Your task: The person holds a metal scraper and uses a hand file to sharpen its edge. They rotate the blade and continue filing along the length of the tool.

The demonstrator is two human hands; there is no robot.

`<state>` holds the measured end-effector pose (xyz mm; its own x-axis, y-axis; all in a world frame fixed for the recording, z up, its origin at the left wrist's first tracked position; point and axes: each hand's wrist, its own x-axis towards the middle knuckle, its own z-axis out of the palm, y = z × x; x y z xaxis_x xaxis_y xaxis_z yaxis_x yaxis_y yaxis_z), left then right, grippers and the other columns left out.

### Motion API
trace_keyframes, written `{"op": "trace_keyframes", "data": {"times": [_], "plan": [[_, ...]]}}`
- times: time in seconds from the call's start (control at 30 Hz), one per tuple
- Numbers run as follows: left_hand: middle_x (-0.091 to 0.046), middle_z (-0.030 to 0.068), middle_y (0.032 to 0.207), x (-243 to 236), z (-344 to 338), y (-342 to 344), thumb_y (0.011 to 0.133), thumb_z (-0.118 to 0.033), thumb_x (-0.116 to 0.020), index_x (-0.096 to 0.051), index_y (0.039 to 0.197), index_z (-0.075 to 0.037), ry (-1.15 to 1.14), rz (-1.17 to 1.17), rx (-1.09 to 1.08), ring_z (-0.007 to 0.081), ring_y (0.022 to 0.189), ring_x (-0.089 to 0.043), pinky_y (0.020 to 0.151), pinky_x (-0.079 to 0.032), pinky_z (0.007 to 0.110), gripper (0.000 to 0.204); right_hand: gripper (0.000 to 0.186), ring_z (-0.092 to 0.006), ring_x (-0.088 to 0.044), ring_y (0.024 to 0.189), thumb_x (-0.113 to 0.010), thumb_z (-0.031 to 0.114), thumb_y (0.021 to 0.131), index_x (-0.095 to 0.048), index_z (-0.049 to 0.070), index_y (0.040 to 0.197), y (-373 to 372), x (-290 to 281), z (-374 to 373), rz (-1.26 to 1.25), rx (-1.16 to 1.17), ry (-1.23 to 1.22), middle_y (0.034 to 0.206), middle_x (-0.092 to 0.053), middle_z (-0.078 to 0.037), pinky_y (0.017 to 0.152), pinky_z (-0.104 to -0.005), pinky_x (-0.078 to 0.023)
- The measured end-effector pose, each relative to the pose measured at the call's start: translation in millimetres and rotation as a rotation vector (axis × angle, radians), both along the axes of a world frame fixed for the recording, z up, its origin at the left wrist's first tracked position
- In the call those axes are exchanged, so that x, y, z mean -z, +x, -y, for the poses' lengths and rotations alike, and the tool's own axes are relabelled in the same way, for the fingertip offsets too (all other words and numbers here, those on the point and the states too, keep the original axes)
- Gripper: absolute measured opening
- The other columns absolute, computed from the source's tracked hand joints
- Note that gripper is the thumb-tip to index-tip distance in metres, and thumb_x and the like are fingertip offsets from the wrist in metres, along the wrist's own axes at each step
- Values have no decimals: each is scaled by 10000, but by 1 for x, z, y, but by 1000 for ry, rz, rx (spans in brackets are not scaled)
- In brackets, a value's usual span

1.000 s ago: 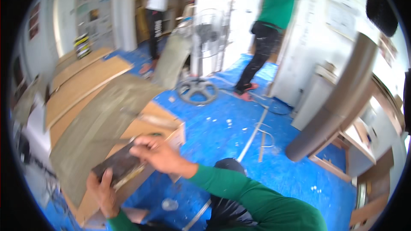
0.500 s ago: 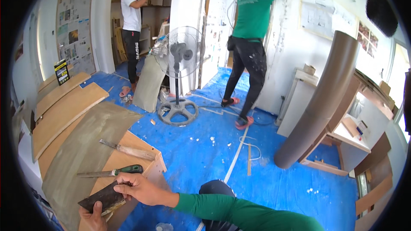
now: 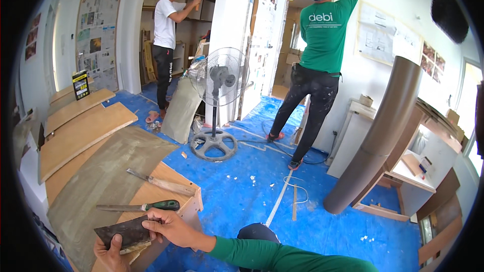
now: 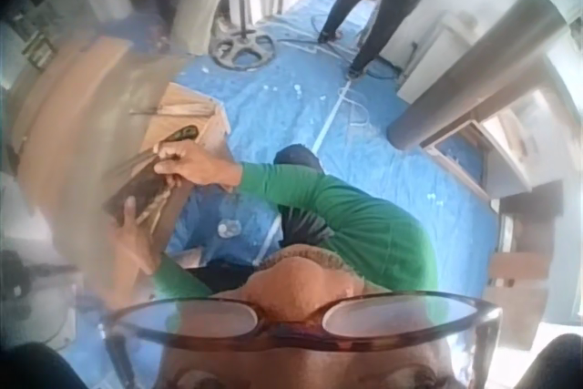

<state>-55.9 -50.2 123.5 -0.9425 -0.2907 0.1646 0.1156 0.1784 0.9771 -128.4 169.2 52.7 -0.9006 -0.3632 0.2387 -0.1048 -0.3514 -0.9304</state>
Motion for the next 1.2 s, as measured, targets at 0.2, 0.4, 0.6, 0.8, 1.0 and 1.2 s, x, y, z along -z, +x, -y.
{"op": "trace_keyframes", "data": {"times": [0.2, 0.4, 0.6, 0.8, 1.0, 1.2], "plan": [[-778, 192, 1263, -1, -11, -1, 1045, -298, -804, -718, 1325, 120, 86, 11, 148, 248, 1067, -697, 992, -544, 393, 511, 208, -74, -636, 665, -671, 258, 1152, -665, 68, 1067, -4, 16, -14, -9, 36, -6, 771, -658, -1, 562, -251, -513], [-746, 107, 1127, 32, 32, 4, 966, -125, -816, -765, 1115, 45, 431, -157, 177, 191, 999, -693, 942, -526, 359, 232, 193, -63, -657, 694, -696, 282, 1137, -656, 133, 1022, 8, -19, 5, 58, -75, 31, 802, -659, 44, 647, -264, -574], [-797, 40, 869, 33, 1, -29, 944, -188, -859, -835, 1013, 61, 82, -47, 66, 94, 798, -642, 698, -505, 296, 259, 126, -93, -672, 739, -735, 139, 1096, -702, 51, 1013, 6, -15, -27, -54, 133, 31, 838, -729, -30, 683, -274, -562], [-782, 19, 933, 51, 22, -29, 920, -31, -911, -770, 1137, 15, 421, -313, 110, 133, 886, -709, 825, -574, 294, 263, 81, -157, -709, 771, -761, 62, 1057, -714, -5, 1060, 42, -31, 2, -194, 256, 70, 879, -750, -101, 699, -312, -594], [-671, 98, 1396, 23, 7, -12, 1045, -121, -791, -522, 1519, -16, 808, -258, 393, 181, 1268, -660, 1018, -583, 395, 555, 346, -282, -731, 793, -849, -46, 807, -803, -23, 1149, 65, -51, 10, -1205, 616, 494, 1082, -766, -174, 679, -347, -604], [-743, 77, 1320, 50, -1, -15, 1119, -118, -669, -582, 1510, -6, 585, -158, 455, 154, 1157, -696, 977, -591, 352, 416, 383, -258, -715, 924, -893, 52, 808, -808, 9, 1179, 53, -33, 18, -1327, 517, 804, 1167, -725, -130, 710, -353, -584]]}}
